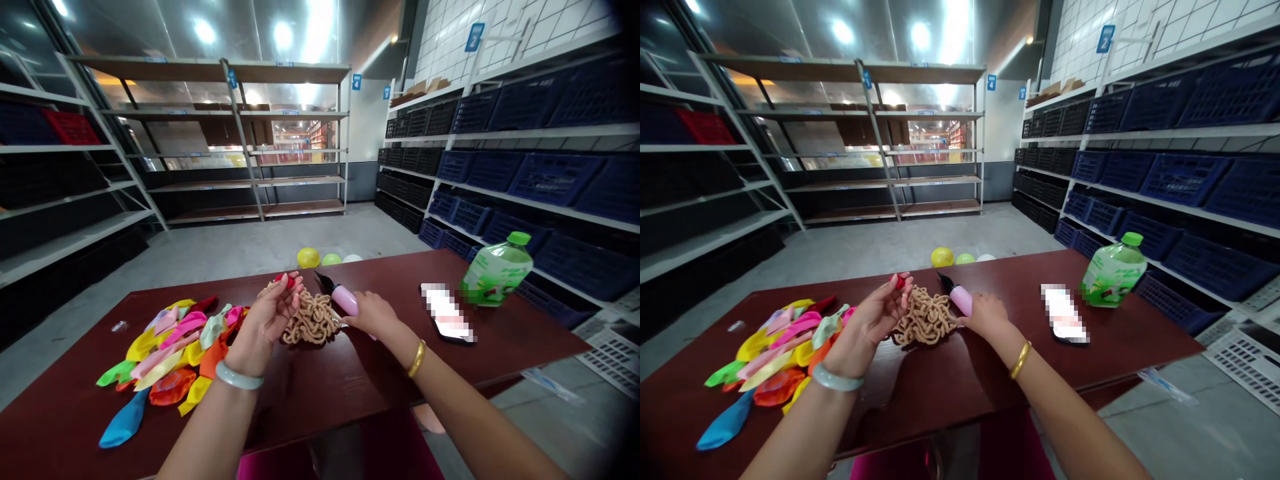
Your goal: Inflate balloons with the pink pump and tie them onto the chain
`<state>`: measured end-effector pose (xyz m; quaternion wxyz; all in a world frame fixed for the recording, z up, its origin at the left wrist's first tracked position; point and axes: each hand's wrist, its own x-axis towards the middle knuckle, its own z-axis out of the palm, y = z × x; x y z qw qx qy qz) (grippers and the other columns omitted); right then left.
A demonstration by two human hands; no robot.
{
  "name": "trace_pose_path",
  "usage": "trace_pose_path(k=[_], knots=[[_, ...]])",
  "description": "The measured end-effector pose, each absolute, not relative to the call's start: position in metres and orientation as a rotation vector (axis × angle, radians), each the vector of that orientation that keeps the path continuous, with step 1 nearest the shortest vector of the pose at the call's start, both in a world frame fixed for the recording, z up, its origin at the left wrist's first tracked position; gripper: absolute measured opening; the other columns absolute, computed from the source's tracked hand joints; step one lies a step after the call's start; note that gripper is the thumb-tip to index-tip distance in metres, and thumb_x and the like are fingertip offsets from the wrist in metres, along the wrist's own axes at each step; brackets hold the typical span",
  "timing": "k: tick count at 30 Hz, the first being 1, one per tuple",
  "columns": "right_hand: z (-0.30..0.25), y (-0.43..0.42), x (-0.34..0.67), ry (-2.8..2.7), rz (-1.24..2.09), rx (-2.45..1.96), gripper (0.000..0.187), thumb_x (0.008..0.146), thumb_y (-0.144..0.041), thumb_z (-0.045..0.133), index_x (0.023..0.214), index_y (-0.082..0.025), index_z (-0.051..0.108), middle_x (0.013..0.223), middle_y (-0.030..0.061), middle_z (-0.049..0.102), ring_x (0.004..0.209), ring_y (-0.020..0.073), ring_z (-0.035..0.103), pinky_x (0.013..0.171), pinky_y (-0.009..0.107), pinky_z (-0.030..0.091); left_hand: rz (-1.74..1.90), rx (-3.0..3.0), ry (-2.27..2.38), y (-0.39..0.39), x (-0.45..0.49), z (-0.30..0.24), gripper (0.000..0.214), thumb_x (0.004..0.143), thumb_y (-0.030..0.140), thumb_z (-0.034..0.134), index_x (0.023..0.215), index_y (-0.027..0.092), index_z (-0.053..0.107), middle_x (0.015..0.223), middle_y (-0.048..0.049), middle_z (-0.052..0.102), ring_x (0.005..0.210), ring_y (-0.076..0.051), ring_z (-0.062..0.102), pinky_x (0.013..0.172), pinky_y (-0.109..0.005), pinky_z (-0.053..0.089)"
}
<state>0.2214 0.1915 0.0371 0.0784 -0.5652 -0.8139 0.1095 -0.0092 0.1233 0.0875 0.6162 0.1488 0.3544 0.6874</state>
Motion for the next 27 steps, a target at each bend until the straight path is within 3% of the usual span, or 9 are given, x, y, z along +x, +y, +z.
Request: trace_pose_path(k=[4,10,17,23,27], knots=[[0.045,0.207,0.222,-2.404,0.331,-1.689,0.038,0.08,-0.044,0.064,0.108,-0.018,0.068,0.104,0.0138,0.071,0.092,0.0295,0.068,0.07,0.033,0.045,1.685,0.312,0.787,0.15,-0.029,0.091,0.009,0.091,0.011,0.059,0.094,0.009,0.068,0.083,-0.01,0.073,0.068,-0.014,0.072,0.059,-0.021,0.06],[0.068,0.228,0.203,-2.366,0.304,-1.187,0.052,0.08,-0.041,0.064,0.13,-0.026,0.055,0.118,0.0061,0.069,0.102,0.0269,0.066,0.079,0.033,0.045,1.899,0.209,0.74,0.177,-0.064,0.088,0.008,0.092,0.011,0.059,0.092,0.01,0.067,0.081,-0.0097,0.074,0.073,-0.015,0.072,0.073,-0.027,0.06],[0.054,0.229,0.169,-2.523,0.41,-1.079,0.05,0.083,-0.058,0.059,0.121,-0.025,0.061,0.112,0.0068,0.072,0.098,0.0305,0.068,0.076,0.035,0.045,2.083,0.18,0.717,0.193,-0.08,0.071,0.021,0.095,0.018,0.055,0.076,0.012,0.061,0.084,-0.0118,0.074,0.081,-0.02,0.073,0.08,-0.035,0.06],[0.046,0.228,0.174,-2.527,0.459,-1.006,0.045,0.083,-0.052,0.062,0.12,-0.026,0.06,0.109,0.0046,0.072,0.097,0.0298,0.068,0.076,0.037,0.046,2.159,0.181,0.657,0.189,-0.08,0.071,0.03,0.098,0.019,0.047,0.072,0.014,0.059,0.067,-0.004,0.066,0.065,-0.015,0.068,0.073,-0.03,0.058],[0.047,0.227,0.175,-2.539,0.455,-0.969,0.042,0.083,-0.047,0.063,0.119,-0.027,0.06,0.11,0.0032,0.072,0.096,0.0294,0.068,0.075,0.038,0.046,2.114,0.16,0.634,0.186,-0.078,0.069,0.033,0.099,0.027,0.047,0.072,0.013,0.06,0.078,-0.0089,0.07,0.079,-0.019,0.071,0.083,-0.036,0.058]])
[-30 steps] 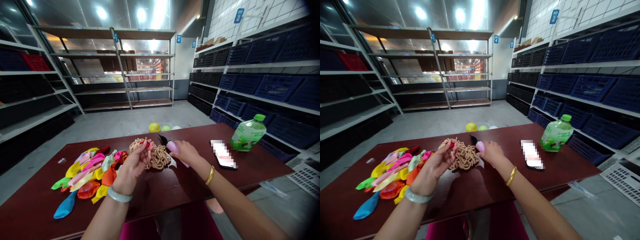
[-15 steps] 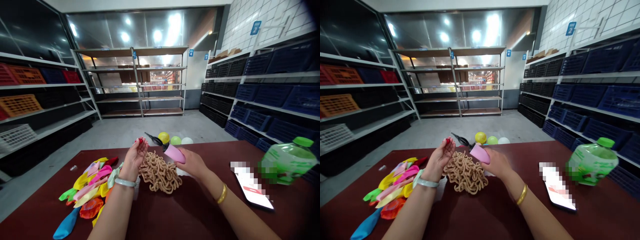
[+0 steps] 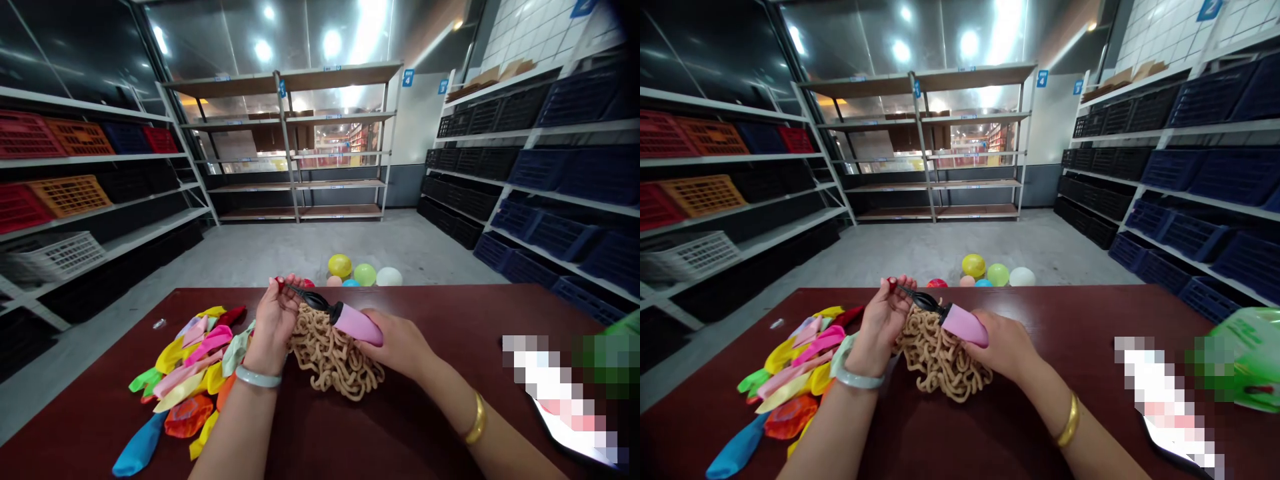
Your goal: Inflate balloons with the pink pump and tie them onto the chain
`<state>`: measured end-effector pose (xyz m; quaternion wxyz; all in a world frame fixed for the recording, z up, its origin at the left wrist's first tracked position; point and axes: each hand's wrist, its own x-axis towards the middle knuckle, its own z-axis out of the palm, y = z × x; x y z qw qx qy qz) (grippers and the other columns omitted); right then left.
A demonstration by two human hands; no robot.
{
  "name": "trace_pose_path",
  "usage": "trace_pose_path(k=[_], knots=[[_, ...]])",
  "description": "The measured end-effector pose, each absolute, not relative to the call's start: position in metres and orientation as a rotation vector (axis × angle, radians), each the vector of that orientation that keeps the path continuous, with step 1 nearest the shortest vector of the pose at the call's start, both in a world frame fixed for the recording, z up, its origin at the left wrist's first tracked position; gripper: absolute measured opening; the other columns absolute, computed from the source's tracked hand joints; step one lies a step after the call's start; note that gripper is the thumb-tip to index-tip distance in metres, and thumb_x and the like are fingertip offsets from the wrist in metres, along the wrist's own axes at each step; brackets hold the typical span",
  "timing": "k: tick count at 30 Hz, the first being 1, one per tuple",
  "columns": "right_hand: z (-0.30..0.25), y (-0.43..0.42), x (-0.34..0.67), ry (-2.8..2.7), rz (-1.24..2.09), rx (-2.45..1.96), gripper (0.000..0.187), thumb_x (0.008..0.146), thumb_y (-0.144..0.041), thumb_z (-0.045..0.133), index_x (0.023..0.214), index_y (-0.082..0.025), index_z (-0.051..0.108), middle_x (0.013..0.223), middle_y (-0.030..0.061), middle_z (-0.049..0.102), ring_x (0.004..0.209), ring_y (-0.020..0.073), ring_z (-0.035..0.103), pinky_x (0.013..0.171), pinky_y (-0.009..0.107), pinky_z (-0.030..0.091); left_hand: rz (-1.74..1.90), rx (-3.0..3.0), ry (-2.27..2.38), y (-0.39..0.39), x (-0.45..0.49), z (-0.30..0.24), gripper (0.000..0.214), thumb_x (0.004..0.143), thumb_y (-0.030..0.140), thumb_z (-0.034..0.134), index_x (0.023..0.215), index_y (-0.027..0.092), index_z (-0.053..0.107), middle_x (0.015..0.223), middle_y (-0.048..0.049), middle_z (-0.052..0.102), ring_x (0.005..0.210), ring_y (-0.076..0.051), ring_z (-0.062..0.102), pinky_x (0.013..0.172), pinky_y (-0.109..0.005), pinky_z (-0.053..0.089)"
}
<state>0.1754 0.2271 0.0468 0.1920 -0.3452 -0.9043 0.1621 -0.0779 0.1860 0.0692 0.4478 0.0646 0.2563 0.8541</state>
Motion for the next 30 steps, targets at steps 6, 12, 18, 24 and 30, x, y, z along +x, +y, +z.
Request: trace_pose_path(k=[6,12,18,24,30], knots=[[0.043,0.227,0.175,-2.552,0.442,-0.99,0.042,0.082,-0.046,0.064,0.119,-0.028,0.059,0.107,0.0035,0.073,0.095,0.0295,0.068,0.073,0.038,0.046,2.096,0.215,0.621,0.188,-0.068,0.066,0.028,0.098,0.026,0.049,0.077,0.013,0.062,0.087,-0.0113,0.073,0.088,-0.022,0.072,0.092,-0.041,0.055],[0.044,0.225,0.174,-2.543,0.424,-1.01,0.043,0.083,-0.047,0.064,0.121,-0.028,0.06,0.107,0.0039,0.073,0.096,0.0287,0.068,0.074,0.037,0.046,2.1,0.289,0.608,0.188,-0.066,0.065,0.028,0.098,0.03,0.05,0.079,0.014,0.063,0.096,-0.0127,0.074,0.097,-0.023,0.071,0.097,-0.043,0.053],[0.046,0.223,0.174,-2.53,0.422,-1.024,0.041,0.084,-0.047,0.062,0.121,-0.028,0.059,0.108,0.003,0.072,0.096,0.0291,0.068,0.076,0.037,0.045,2.069,0.432,0.632,0.187,-0.06,0.059,0.019,0.093,0.03,0.059,0.085,0.014,0.064,0.101,-0.0135,0.074,0.101,-0.025,0.071,0.098,-0.043,0.052],[0.044,0.222,0.174,-2.525,0.376,-1.049,0.045,0.085,-0.051,0.061,0.123,-0.027,0.057,0.108,0.0047,0.072,0.096,0.0301,0.068,0.075,0.038,0.046,2.056,0.456,0.691,0.187,-0.038,0.058,0.018,0.088,0.033,0.066,0.086,0.016,0.062,0.097,-0.0112,0.074,0.1,-0.026,0.071,0.093,-0.044,0.054],[0.042,0.222,0.179,-2.501,0.369,-1.064,0.049,0.086,-0.053,0.06,0.126,-0.025,0.056,0.111,0.0073,0.071,0.099,0.0304,0.067,0.078,0.039,0.047,1.982,0.541,0.682,0.185,-0.018,0.053,0.02,0.087,0.035,0.068,0.09,0.017,0.061,0.102,-0.0123,0.074,0.104,-0.028,0.069,0.093,-0.048,0.054]])
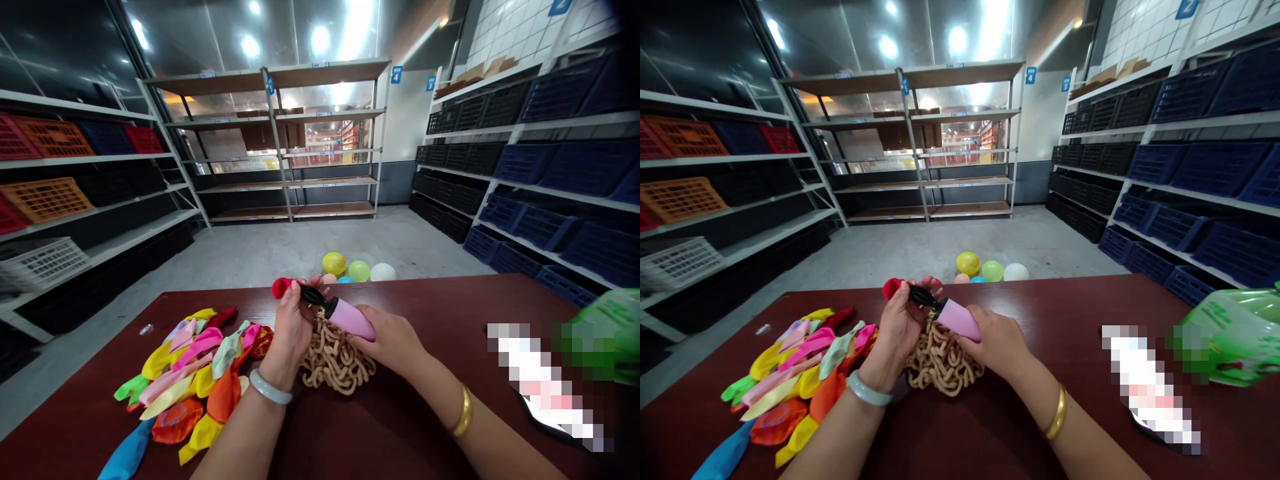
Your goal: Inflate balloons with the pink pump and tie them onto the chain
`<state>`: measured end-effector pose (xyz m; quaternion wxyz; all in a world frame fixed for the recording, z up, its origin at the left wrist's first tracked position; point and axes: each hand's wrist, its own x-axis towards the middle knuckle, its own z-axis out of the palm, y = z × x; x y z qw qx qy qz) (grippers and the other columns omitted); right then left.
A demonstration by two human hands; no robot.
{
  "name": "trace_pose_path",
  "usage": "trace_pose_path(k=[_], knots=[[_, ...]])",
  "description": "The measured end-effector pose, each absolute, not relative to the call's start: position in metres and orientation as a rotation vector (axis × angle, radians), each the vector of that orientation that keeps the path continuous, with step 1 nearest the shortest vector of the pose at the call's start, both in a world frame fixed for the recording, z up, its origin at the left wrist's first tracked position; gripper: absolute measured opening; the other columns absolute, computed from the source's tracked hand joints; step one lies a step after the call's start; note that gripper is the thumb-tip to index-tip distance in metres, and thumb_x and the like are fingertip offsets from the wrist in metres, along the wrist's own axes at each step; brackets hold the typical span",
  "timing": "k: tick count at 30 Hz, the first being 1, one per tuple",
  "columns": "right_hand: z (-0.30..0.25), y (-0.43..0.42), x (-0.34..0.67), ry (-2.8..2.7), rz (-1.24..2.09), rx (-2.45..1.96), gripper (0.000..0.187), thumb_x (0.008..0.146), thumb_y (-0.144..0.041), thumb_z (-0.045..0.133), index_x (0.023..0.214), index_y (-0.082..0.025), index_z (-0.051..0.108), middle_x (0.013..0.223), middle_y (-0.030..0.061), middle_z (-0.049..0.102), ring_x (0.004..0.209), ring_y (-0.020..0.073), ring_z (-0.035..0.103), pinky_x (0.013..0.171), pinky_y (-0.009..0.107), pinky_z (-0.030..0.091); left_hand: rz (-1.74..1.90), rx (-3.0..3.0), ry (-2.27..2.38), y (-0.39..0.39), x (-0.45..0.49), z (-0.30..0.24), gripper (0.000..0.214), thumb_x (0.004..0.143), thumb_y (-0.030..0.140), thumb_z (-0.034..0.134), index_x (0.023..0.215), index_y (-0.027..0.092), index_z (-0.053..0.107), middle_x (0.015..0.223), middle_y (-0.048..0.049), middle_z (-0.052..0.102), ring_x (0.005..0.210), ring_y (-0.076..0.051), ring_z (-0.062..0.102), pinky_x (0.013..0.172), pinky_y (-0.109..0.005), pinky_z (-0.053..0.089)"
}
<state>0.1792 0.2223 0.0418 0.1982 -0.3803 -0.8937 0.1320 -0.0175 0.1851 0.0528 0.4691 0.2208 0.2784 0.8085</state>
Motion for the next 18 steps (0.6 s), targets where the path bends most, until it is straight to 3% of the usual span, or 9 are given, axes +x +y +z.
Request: trace_pose_path(k=[4,8,12,15,18], knots=[[0.042,0.225,0.181,-2.478,0.394,-1.053,0.05,0.085,-0.053,0.061,0.126,-0.025,0.056,0.114,0.0077,0.07,0.101,0.0301,0.067,0.08,0.038,0.047,1.937,0.601,0.757,0.183,-0.018,0.054,0.023,0.087,0.035,0.067,0.098,0.015,0.064,0.109,-0.0147,0.073,0.103,-0.027,0.07,0.093,-0.044,0.054],[0.043,0.225,0.182,-2.463,0.427,-1.02,0.051,0.085,-0.051,0.062,0.129,-0.025,0.055,0.118,0.0074,0.07,0.102,0.0295,0.066,0.081,0.038,0.047,1.97,0.552,0.717,0.182,-0.027,0.064,0.026,0.087,0.02,0.066,0.112,0.016,0.064,0.121,-0.0156,0.07,0.114,-0.025,0.065,0.097,-0.041,0.052],[0.042,0.223,0.182,-2.466,0.433,-1.004,0.05,0.085,-0.05,0.062,0.127,-0.025,0.056,0.116,0.0072,0.07,0.101,0.0287,0.066,0.081,0.038,0.047,1.918,0.505,0.597,0.18,-0.028,0.07,0.008,0.088,0.022,0.064,0.092,0.015,0.064,0.117,-0.0155,0.071,0.116,-0.028,0.064,0.099,-0.044,0.051],[0.042,0.222,0.181,-2.487,0.4,-1.01,0.05,0.085,-0.05,0.061,0.127,-0.023,0.055,0.114,0.0073,0.07,0.099,0.0285,0.066,0.08,0.037,0.047,1.908,0.502,0.539,0.179,-0.023,0.072,0.023,0.088,0.037,0.066,0.081,0.017,0.06,0.101,-0.0113,0.073,0.099,-0.026,0.07,0.092,-0.045,0.054],[0.042,0.216,0.177,-2.544,0.336,-0.976,0.049,0.085,-0.047,0.062,0.126,-0.022,0.054,0.113,0.0083,0.069,0.097,0.0281,0.066,0.078,0.037,0.047,2.012,0.401,0.482,0.181,-0.018,0.075,0.036,0.086,0.04,0.068,0.066,0.018,0.048,0.059,0.0025,0.057,0.056,-0.012,0.06,0.063,-0.028,0.054]])
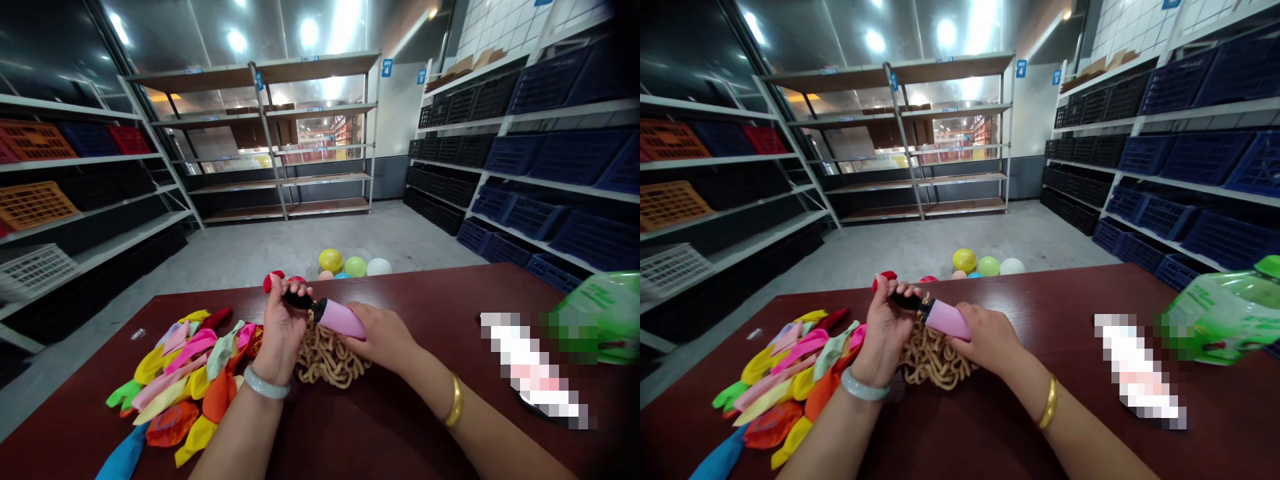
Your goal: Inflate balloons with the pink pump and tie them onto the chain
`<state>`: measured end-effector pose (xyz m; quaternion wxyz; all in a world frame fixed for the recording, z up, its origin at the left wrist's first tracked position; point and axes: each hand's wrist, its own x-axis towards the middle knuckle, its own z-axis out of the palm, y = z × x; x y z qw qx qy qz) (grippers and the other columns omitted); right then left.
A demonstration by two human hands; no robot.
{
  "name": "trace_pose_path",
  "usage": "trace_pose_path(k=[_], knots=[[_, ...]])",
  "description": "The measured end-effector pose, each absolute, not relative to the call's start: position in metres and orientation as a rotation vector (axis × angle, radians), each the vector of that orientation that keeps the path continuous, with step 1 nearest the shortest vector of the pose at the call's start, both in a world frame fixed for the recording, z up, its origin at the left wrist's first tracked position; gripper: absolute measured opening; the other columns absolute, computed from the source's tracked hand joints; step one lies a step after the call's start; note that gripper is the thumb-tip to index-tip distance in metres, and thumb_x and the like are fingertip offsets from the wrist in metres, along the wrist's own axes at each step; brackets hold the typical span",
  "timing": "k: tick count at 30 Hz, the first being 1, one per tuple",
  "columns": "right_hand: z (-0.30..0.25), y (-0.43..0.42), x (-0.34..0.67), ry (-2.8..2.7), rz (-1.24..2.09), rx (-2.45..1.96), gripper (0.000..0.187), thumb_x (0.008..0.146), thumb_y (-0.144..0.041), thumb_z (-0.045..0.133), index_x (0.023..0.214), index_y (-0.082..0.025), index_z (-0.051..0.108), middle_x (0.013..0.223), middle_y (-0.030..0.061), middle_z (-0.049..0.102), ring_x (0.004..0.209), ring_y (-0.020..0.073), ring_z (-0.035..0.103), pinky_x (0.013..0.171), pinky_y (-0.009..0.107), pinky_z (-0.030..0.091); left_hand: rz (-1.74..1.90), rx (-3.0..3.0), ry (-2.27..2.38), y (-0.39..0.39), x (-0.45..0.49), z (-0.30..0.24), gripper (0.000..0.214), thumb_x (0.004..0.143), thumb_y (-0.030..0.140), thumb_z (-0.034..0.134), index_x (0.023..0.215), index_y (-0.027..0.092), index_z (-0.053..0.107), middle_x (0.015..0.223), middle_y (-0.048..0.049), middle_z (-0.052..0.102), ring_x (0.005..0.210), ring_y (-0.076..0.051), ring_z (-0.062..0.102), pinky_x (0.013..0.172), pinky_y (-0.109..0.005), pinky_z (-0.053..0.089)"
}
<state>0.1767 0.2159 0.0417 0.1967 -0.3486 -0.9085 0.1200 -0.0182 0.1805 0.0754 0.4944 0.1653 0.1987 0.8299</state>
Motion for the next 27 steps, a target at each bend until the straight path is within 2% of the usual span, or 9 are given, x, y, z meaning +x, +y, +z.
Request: trace_pose_path(k=[2,4,9,15,20,27], knots=[[0.041,0.21,0.172,-2.573,0.294,-0.952,0.049,0.086,-0.046,0.06,0.128,-0.021,0.053,0.115,0.0099,0.069,0.097,0.0281,0.066,0.078,0.037,0.047,2.058,0.329,0.474,0.181,-0.016,0.079,0.044,0.086,0.034,0.069,0.061,0.019,0.037,0.046,0.0082,0.038,0.04,-0.006,0.042,0.046,-0.021,0.041],[0.041,0.203,0.168,-2.582,0.279,-0.943,0.051,0.088,-0.047,0.058,0.13,-0.019,0.051,0.115,0.0116,0.068,0.098,0.0285,0.066,0.078,0.038,0.047,2.065,0.307,0.529,0.179,-0.015,0.083,0.046,0.084,0.029,0.069,0.06,0.02,0.031,0.045,0.0097,0.03,0.036,-0.005,0.033,0.04,-0.02,0.033],[0.043,0.196,0.165,-2.589,0.355,-0.901,0.056,0.09,-0.055,0.056,0.133,-0.02,0.049,0.117,0.0117,0.068,0.101,0.0285,0.065,0.082,0.038,0.047,2.167,0.341,0.615,0.165,-0.03,0.096,0.041,0.08,0.023,0.068,0.064,0.02,0.03,0.047,0.0107,0.028,0.037,-0.005,0.031,0.04,-0.021,0.028],[0.052,0.206,0.172,-2.654,0.54,-0.802,0.055,0.085,-0.057,0.062,0.13,-0.026,0.053,0.115,0.0063,0.07,0.099,0.028,0.066,0.077,0.033,0.044,2.284,0.384,0.617,0.151,-0.058,0.108,0.041,0.078,0.021,0.067,0.064,0.021,0.028,0.047,0.0115,0.028,0.037,-0.004,0.03,0.04,-0.02,0.026],[0.053,0.211,0.182,-2.657,0.651,-0.864,0.045,0.088,-0.061,0.055,0.113,-0.024,0.061,0.095,0.0039,0.073,0.083,0.024,0.066,0.066,0.029,0.038,2.334,0.413,0.614,0.146,-0.065,0.111,0.043,0.074,0.019,0.069,0.064,0.02,0.027,0.047,0.0121,0.028,0.036,-0.004,0.029,0.04,-0.02,0.026],[0.064,0.234,0.177,-2.583,0.648,-0.903,0.048,0.084,-0.066,0.058,0.102,-0.022,0.067,0.091,0.0037,0.072,0.077,0.0207,0.063,0.062,0.027,0.034,2.342,0.362,0.561,0.155,-0.073,0.109,0.043,0.077,0.018,0.064,0.064,0.02,0.023,0.047,0.0113,0.027,0.036,-0.004,0.028,0.04,-0.02,0.027]])
